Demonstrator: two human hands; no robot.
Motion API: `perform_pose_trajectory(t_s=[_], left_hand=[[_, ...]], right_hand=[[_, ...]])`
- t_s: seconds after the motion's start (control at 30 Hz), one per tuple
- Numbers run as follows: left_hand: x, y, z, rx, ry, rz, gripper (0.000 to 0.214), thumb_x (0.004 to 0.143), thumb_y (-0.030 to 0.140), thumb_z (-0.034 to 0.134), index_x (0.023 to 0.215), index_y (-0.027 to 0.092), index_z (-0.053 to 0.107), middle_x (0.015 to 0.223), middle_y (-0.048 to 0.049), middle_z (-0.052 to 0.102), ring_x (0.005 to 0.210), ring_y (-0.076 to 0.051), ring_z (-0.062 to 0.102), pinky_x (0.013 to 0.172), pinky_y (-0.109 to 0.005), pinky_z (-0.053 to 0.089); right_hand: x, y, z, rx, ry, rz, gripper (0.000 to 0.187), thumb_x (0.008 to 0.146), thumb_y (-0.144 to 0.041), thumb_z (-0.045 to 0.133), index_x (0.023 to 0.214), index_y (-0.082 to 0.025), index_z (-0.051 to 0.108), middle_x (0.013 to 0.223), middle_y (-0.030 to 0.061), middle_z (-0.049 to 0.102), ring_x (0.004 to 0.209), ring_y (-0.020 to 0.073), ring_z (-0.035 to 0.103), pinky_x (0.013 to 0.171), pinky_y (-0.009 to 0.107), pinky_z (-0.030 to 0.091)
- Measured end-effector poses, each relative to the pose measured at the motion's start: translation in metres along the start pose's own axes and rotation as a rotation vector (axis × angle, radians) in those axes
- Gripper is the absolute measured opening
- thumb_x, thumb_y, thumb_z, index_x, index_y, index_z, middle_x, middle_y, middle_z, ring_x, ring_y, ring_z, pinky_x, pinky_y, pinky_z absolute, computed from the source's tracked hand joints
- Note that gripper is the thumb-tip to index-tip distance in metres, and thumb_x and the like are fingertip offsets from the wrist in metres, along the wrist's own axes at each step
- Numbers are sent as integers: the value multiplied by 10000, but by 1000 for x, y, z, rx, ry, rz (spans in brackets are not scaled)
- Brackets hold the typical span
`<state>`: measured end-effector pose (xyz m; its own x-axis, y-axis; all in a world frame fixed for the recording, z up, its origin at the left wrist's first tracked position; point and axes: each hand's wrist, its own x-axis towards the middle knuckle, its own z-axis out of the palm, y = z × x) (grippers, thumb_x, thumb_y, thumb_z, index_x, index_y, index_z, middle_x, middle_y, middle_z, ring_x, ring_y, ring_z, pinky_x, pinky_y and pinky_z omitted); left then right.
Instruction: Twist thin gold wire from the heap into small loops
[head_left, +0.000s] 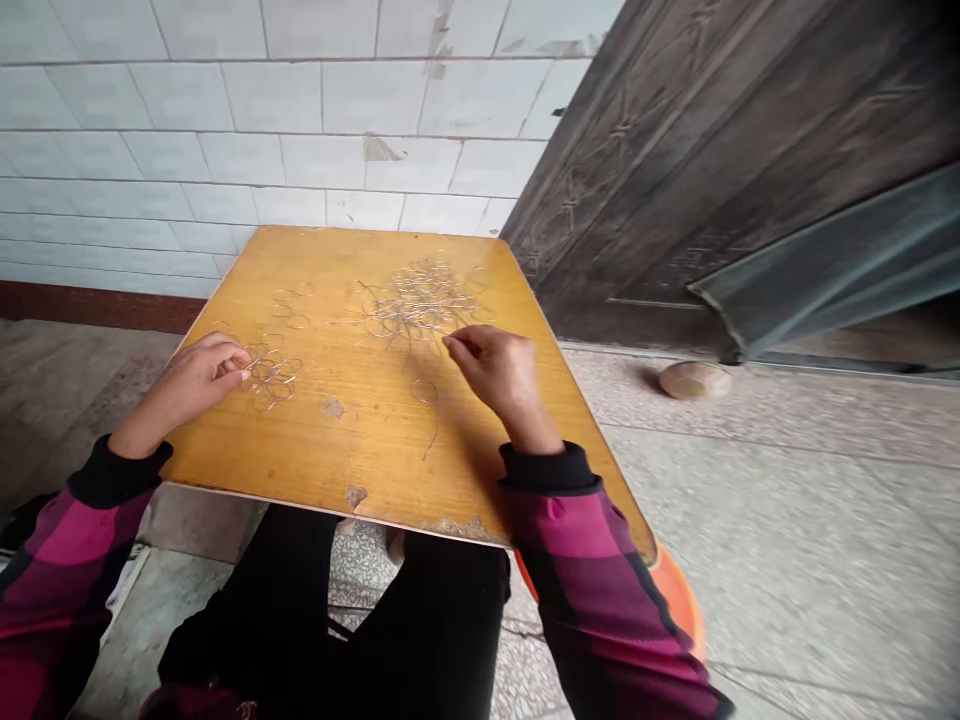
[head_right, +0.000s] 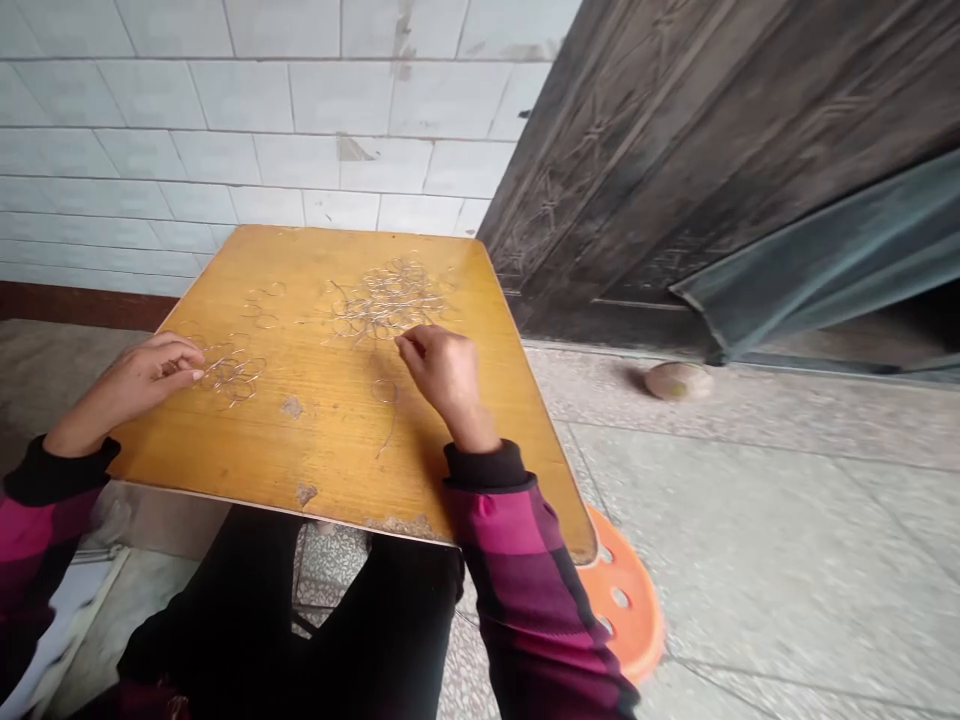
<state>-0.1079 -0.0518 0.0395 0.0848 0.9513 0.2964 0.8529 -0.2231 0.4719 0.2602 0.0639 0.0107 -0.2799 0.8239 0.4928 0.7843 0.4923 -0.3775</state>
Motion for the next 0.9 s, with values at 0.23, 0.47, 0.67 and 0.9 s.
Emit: perform_pose_trajectory(t_s=[0.23, 0.47, 0.67, 0.9], left_hand=[[-9, -9, 4, 147, -237, 4, 160, 756, 313, 553, 788, 219, 678, 837, -36, 601, 700, -179, 556, 668, -290, 391], [-6, 27, 44, 441, -272, -98, 199, 794, 261, 513, 625, 183, 584, 835, -64, 564, 730, -196, 549, 591, -308, 319], [-6, 30, 51, 533, -326, -154, 185, 742, 114, 488, 572, 171, 530, 812, -72, 570, 645, -175, 523, 531, -313, 207], [-9, 17, 34, 180, -157, -76, 123, 724, 157, 511, 609, 171, 551, 846, -53, 621, 688, -153, 537, 585, -285, 332]], right_hand=[[1, 0, 3, -10, 17, -18, 265, 862, -318, 510, 767, -157, 697, 720, 96, 690, 654, 192, 612, 608, 285, 392], [0, 3, 6, 6, 46, -66, 260, 852, -316, 519, 736, -153, 686, 662, 77, 662, 605, 180, 581, 577, 279, 363], [0, 4, 6, 21, 45, -82, 256, 852, -310, 523, 731, -152, 684, 653, 74, 654, 603, 175, 571, 575, 276, 349], [1, 4, 8, 26, 34, -78, 254, 852, -306, 527, 725, -150, 683, 643, 69, 648, 595, 171, 561, 579, 278, 343]])
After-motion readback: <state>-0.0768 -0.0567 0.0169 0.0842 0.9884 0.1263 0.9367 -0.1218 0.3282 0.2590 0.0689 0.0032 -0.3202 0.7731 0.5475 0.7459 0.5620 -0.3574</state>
